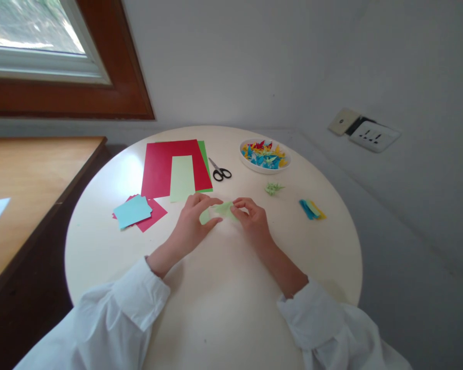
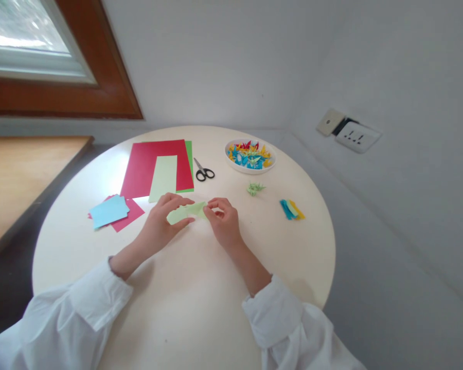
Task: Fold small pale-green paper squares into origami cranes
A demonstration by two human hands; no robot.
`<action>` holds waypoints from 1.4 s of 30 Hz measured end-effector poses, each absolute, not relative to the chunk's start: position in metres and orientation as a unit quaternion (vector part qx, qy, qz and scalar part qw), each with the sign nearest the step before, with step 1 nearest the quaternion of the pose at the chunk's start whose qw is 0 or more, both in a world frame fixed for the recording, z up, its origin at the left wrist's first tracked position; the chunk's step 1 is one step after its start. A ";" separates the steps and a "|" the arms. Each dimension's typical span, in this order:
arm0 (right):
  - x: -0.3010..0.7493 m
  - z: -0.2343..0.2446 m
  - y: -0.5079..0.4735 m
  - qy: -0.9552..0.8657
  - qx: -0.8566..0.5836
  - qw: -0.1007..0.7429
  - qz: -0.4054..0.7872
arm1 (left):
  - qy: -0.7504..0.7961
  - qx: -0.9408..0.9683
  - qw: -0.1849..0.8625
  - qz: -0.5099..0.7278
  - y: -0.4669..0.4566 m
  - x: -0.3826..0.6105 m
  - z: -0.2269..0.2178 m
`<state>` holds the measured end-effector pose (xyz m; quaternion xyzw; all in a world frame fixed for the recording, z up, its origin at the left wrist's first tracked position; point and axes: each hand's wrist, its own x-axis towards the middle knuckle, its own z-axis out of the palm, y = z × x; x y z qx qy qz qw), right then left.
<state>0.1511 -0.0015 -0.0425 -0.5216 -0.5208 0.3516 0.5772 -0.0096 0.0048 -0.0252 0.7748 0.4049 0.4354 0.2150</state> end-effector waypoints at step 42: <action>0.151 -0.031 -0.007 -0.535 -0.452 0.489 0.520 | 0.446 0.694 0.375 0.424 0.007 -0.009 -0.021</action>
